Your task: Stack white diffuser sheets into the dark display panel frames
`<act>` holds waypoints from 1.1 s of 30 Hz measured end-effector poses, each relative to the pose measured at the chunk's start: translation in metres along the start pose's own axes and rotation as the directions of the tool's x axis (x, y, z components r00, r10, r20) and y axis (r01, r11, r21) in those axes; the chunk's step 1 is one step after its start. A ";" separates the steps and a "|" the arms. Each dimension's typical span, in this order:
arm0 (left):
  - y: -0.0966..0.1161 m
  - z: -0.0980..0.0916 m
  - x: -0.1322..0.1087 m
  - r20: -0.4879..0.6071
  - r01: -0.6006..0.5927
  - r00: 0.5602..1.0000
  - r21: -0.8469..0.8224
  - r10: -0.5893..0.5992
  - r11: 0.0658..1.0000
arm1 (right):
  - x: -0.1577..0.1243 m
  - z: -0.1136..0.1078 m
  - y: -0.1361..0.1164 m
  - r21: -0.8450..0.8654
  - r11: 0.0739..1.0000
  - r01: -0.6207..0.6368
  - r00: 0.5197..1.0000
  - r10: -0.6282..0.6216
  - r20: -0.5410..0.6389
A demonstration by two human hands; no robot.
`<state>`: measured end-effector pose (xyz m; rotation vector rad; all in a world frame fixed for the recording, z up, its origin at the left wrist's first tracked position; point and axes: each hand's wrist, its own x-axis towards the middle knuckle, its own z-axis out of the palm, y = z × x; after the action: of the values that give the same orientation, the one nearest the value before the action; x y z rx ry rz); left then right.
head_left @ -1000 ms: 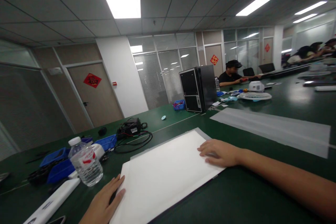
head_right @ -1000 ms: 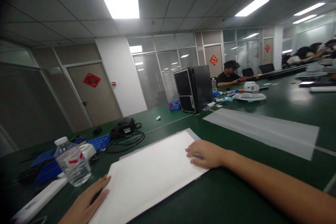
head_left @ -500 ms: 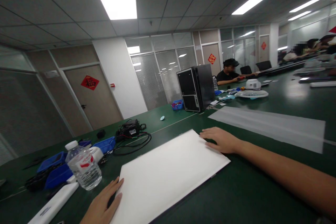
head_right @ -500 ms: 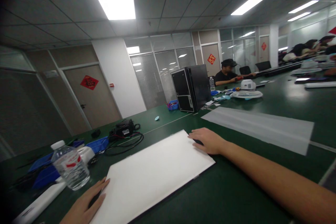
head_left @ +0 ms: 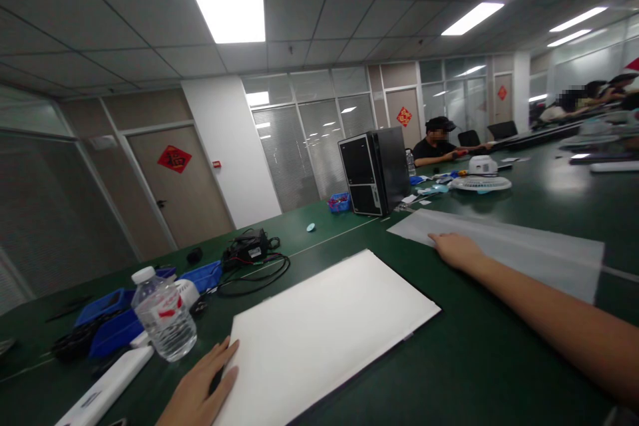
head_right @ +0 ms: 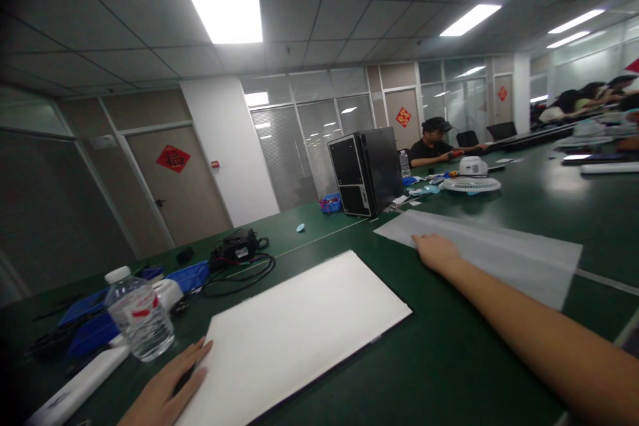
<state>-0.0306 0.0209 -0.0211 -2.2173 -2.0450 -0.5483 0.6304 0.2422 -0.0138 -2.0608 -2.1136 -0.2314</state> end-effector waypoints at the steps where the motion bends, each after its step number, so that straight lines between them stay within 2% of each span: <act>1: 0.002 -0.001 0.000 0.004 0.004 1.000 0.004 -0.004 1.000 | 0.000 0.000 -0.003 -0.006 1.000 0.018 1.000 -0.018 -0.003; 6: 0.003 -0.001 -0.002 -0.012 -0.004 1.000 0.020 0.004 1.000 | -0.005 -0.002 -0.014 -0.026 0.995 0.092 0.995 -0.093 -0.030; 11: 0.003 -0.001 0.000 -0.003 -0.003 1.000 0.030 0.003 1.000 | -0.010 0.001 -0.021 -0.018 0.994 0.109 0.993 -0.110 -0.050; 21: 0.016 -0.011 -0.003 0.044 0.020 0.999 0.023 -0.021 1.000 | -0.012 0.000 -0.039 0.061 0.972 0.225 0.972 -0.220 -0.087; 27: 0.012 -0.010 -0.002 0.044 0.019 0.999 0.012 -0.019 1.000 | -0.025 -0.009 -0.049 0.134 0.960 0.245 0.956 -0.217 -0.196; 33: 0.010 -0.012 -0.005 0.043 0.028 0.999 -0.001 -0.028 1.000 | -0.045 -0.035 -0.071 0.202 0.943 0.265 0.910 -0.175 -0.377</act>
<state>-0.0236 0.0114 -0.0100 -2.2236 -2.0995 -0.5091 0.5615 0.1884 0.0105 -1.5066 -2.0280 -0.3229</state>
